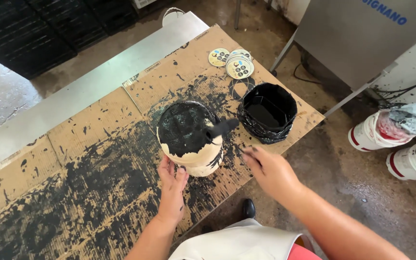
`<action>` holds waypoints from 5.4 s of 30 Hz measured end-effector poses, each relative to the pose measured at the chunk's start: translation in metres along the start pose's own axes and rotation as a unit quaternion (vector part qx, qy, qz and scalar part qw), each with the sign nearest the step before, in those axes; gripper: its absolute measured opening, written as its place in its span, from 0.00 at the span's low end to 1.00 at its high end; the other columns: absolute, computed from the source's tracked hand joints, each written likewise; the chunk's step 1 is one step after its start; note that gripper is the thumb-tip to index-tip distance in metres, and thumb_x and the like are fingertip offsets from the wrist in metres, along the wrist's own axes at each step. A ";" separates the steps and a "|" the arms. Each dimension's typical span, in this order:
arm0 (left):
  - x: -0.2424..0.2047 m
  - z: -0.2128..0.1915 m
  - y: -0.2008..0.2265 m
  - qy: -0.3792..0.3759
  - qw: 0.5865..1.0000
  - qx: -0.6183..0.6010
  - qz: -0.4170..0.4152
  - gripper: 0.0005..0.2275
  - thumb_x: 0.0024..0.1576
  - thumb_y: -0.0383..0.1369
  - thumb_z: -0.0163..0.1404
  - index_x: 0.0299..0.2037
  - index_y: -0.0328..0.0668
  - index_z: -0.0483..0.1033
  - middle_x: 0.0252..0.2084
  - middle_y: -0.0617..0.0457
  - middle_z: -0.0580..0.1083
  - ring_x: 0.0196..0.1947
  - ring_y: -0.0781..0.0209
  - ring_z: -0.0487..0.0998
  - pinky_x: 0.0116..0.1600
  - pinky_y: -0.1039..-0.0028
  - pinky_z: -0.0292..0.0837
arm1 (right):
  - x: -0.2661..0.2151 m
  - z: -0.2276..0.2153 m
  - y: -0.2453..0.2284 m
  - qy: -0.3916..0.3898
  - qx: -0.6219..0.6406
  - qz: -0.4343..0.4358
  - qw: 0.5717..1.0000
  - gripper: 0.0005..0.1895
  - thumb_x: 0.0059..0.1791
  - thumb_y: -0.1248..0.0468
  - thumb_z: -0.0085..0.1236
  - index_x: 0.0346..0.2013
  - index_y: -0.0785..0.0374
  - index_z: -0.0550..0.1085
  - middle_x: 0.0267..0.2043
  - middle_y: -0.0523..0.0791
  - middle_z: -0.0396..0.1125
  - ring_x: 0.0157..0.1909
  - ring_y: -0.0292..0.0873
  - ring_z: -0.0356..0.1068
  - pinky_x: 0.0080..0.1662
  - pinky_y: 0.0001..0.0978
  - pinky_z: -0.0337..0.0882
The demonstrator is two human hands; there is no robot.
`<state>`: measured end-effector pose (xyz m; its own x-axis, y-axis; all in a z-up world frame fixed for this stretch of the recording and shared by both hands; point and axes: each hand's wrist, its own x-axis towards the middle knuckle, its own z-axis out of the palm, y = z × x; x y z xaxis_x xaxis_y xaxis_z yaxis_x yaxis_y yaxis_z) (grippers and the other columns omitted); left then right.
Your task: Applying black wax to a cheese wheel using a brush and rotating it for full coverage.
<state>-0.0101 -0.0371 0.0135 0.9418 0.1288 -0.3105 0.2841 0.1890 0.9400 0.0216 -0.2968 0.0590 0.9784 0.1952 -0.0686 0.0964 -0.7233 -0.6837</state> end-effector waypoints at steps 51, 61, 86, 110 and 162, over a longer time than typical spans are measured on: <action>0.002 -0.010 0.008 -0.001 0.993 0.117 0.008 0.36 0.56 0.34 0.50 0.73 0.49 0.42 0.78 0.52 0.46 0.77 0.55 0.49 0.77 0.54 0.45 | 0.053 -0.021 -0.029 -0.081 0.191 0.228 0.951 0.13 0.59 0.59 0.45 0.53 0.57 0.74 0.22 0.40 0.66 0.18 0.34 0.59 0.24 0.26 0.66; 0.007 -0.018 -0.002 -0.003 0.996 0.085 0.017 0.32 0.55 0.27 0.49 0.70 0.48 0.47 0.77 0.55 0.47 0.76 0.57 0.50 0.74 0.54 0.57 | 0.030 -0.049 -0.041 0.004 0.156 0.141 0.978 0.12 0.57 0.59 0.47 0.50 0.56 0.76 0.20 0.40 0.66 0.22 0.35 0.61 0.31 0.29 0.65; 0.005 -0.018 0.003 -0.009 0.993 0.116 0.026 0.35 0.55 0.38 0.52 0.71 0.48 0.46 0.78 0.53 0.48 0.76 0.56 0.51 0.76 0.53 0.46 | -0.003 0.000 -0.020 -0.105 0.114 0.160 0.975 0.22 0.57 0.52 0.36 0.59 0.55 0.72 0.52 0.43 0.74 0.53 0.43 0.72 0.56 0.37 0.69; 0.000 -0.008 0.016 0.001 0.995 0.096 -0.011 0.36 0.53 0.21 0.47 0.72 0.45 0.41 0.78 0.52 0.43 0.77 0.55 0.47 0.74 0.52 0.58 | 0.015 0.031 -0.014 -0.071 0.367 0.233 0.898 0.17 0.62 0.60 0.32 0.43 0.62 0.71 0.18 0.40 0.58 0.16 0.36 0.54 0.21 0.28 0.59; 0.003 -0.004 -0.004 0.029 0.992 0.112 0.044 0.37 0.53 0.28 0.50 0.73 0.45 0.42 0.78 0.51 0.46 0.77 0.52 0.46 0.76 0.54 0.41 | -0.040 0.118 0.079 -0.161 0.618 0.217 0.738 0.19 0.62 0.57 0.34 0.41 0.65 0.70 0.15 0.42 0.48 0.10 0.38 0.44 0.14 0.28 0.46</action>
<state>-0.0091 -0.0335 0.0087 0.9548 0.1916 -0.2271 0.2400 -0.0465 0.9697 -0.0313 -0.2834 -0.0778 0.7551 0.4137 -0.5087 -0.6483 0.3551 -0.6735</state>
